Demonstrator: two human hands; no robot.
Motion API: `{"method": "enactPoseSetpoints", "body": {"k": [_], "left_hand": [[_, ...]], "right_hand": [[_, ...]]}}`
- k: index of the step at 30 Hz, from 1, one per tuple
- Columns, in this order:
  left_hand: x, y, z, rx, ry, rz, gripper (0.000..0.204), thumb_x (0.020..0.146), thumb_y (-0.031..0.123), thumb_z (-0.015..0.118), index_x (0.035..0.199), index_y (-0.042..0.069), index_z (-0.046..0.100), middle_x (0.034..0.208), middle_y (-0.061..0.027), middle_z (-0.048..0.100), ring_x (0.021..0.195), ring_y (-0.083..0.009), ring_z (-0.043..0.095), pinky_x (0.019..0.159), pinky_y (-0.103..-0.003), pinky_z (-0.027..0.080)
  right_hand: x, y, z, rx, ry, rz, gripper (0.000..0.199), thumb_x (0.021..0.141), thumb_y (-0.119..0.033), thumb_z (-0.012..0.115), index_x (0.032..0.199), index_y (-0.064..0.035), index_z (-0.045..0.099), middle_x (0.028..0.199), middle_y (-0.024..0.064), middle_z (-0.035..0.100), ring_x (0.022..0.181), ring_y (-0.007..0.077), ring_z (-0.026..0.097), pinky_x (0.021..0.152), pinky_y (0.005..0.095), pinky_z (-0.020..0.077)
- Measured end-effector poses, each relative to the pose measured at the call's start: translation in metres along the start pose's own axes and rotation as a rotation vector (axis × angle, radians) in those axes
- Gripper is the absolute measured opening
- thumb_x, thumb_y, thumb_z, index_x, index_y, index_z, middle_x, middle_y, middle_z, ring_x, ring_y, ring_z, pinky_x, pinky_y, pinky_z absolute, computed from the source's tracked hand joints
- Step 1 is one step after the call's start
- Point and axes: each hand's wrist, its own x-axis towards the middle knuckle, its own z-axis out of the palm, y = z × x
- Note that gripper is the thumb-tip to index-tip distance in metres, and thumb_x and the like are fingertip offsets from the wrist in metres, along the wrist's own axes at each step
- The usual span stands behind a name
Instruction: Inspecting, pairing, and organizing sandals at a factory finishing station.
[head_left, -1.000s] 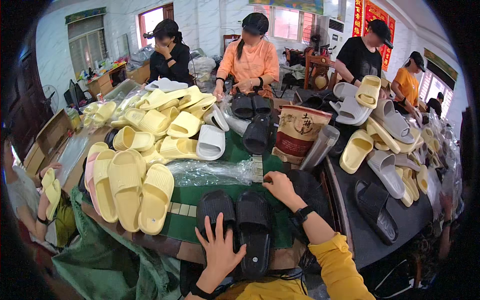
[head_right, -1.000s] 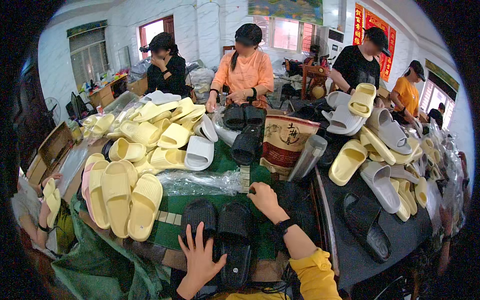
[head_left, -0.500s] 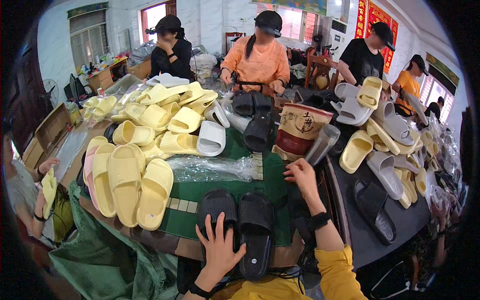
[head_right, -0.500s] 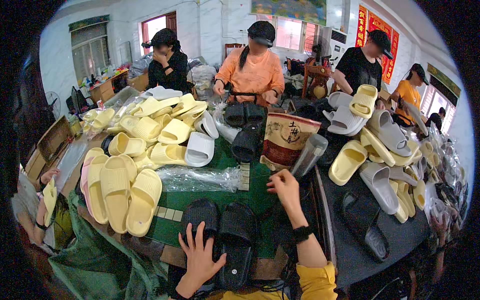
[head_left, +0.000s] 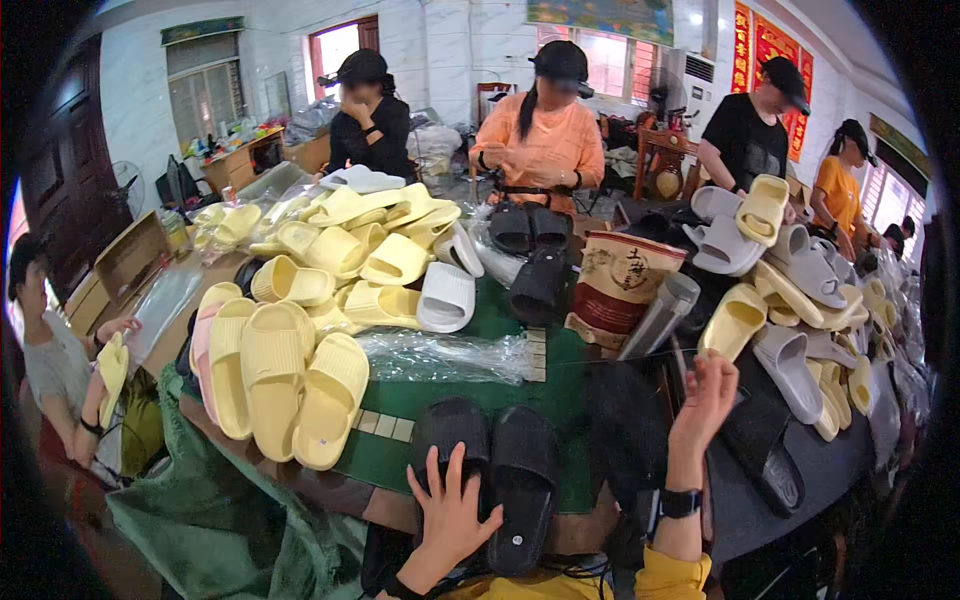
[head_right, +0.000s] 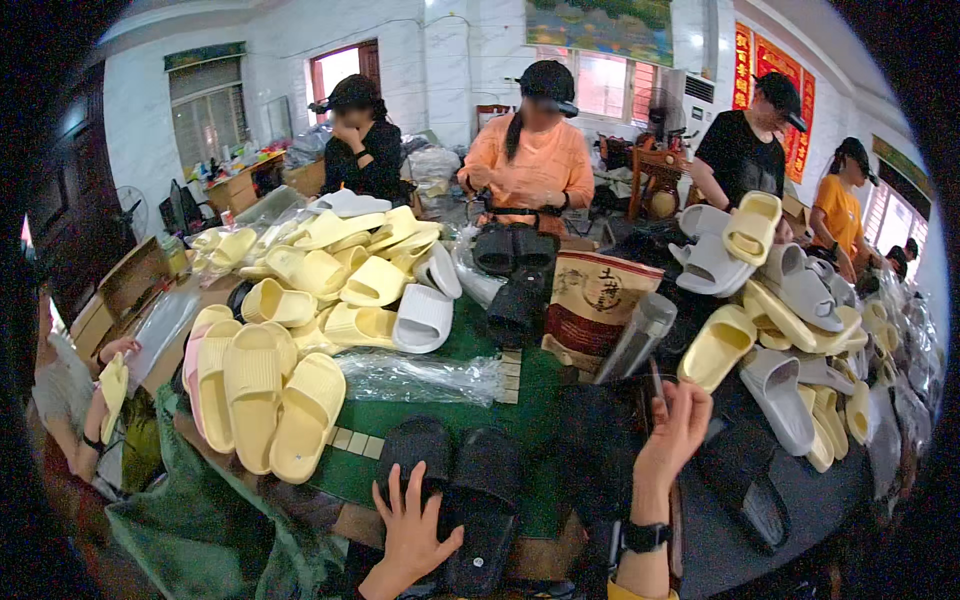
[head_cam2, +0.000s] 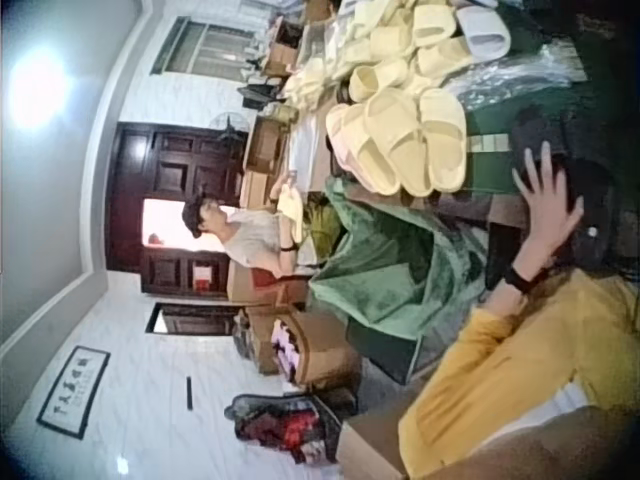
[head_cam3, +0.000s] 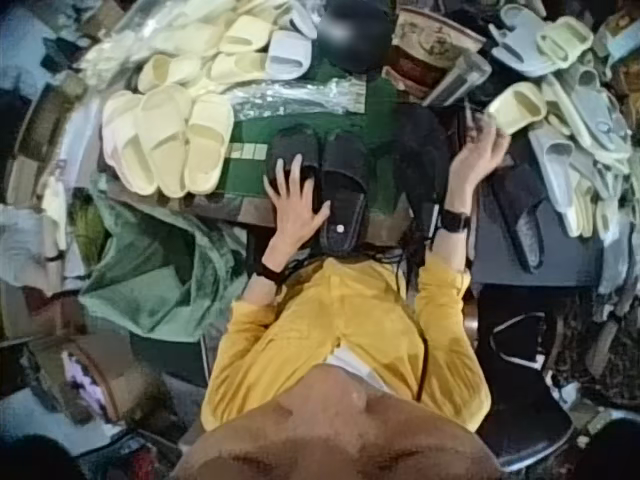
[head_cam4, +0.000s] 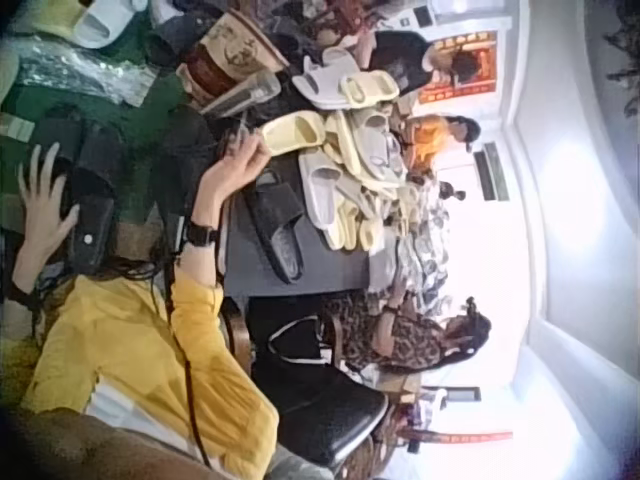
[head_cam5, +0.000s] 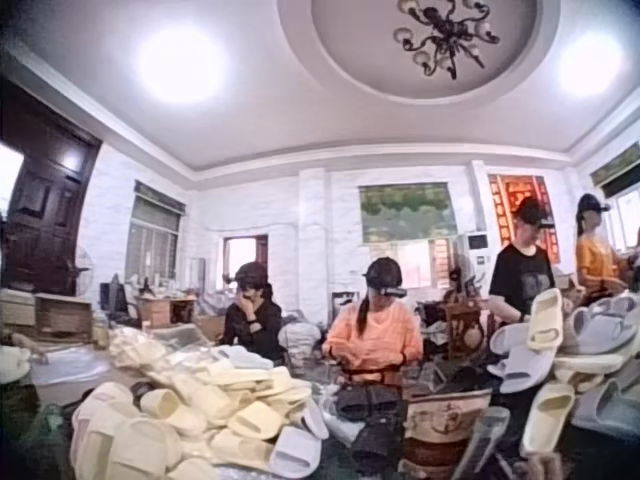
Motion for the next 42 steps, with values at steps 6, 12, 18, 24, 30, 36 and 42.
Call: {"method": "enactPoseSetpoints", "body": {"k": [6,12,18,24,30,36,42], "left_hand": [[-0.002,-0.001,0.002,-0.002,-0.016,-0.004,0.057,0.083,0.05,0.058,0.108,-0.002,0.06,0.15,-0.0189,0.017,0.138,-0.0482,0.009,0.1,-0.074,0.009],[-0.003,-0.003,0.0,-0.031,-0.015,0.004,0.055,0.085,0.049,0.058,0.107,-0.002,0.061,0.152,-0.0184,0.015,0.138,-0.0482,0.006,0.1,-0.075,0.008],[-0.003,0.0,-0.003,-0.076,0.027,0.007,0.048,0.083,0.043,0.064,0.107,0.001,0.061,0.151,-0.019,0.019,0.139,-0.0482,0.007,0.1,-0.074,0.008],[-0.003,-0.005,-0.036,-0.254,0.215,0.063,0.03,0.08,0.02,0.07,0.104,0.004,0.059,0.14,-0.0181,0.037,0.127,-0.0388,0.036,0.102,-0.059,0.028],[-0.016,0.031,-0.08,-0.92,0.19,0.15,0.048,0.084,0.005,0.065,0.129,0.002,0.049,0.134,-0.0172,0.046,0.084,-0.0214,0.06,0.073,-0.029,0.052],[-0.025,0.04,-0.076,-1.038,-0.006,0.181,0.026,0.089,0.012,0.062,0.115,0.006,0.06,0.115,-0.0166,0.058,0.101,-0.0289,0.058,0.085,-0.039,0.048],[-0.026,-0.006,-0.069,-0.729,0.173,0.236,0.016,0.085,0.009,0.066,0.101,0.005,0.063,0.099,-0.0096,0.062,0.089,-0.0294,0.061,0.076,-0.036,0.051]], "right_hand": [[-0.006,-0.033,-0.012,0.055,0.015,-0.12,0.014,0.099,-0.021,0.052,0.107,-0.0101,0.054,0.117,0.002,0.059,0.104,0.0116,0.057,0.079,0.0237,0.0439],[-0.003,-0.058,-0.022,0.152,0.122,-0.199,0.026,0.101,-0.017,0.045,0.118,0.0021,0.045,0.131,0.017,0.052,0.124,0.0268,0.05,0.083,0.0239,0.0507],[-0.035,-0.083,-0.015,0.017,0.048,-0.269,0.029,0.1,-0.014,0.044,0.126,0.0005,0.04,0.132,0.0157,0.049,0.129,0.0304,0.044,0.086,0.0256,0.0513],[-0.078,-0.084,0.013,0.086,-0.161,-0.149,0.018,0.101,-0.021,0.046,0.113,-0.0079,0.046,0.114,0.0065,0.058,0.114,0.0177,0.055,0.064,0.0162,0.0453],[-0.165,-0.081,0.042,0.062,-0.564,0.117,0.02,0.097,-0.016,0.053,0.111,-0.0063,0.043,0.08,0.0066,0.054,0.061,0.0124,0.055,0.042,0.0163,0.0394],[-0.178,-0.092,0.044,0.186,-0.946,0.199,0.012,0.097,-0.009,0.051,0.103,-0.0026,0.043,0.088,0.0191,0.064,0.071,0.0226,0.064,0.06,0.031,0.0541],[-0.15,-0.11,0.032,0.281,-0.779,0.105,0.011,0.097,-0.014,0.054,0.101,-0.0038,0.051,0.078,0.0121,0.063,0.06,0.0165,0.06,0.052,0.0264,0.0508]]}}
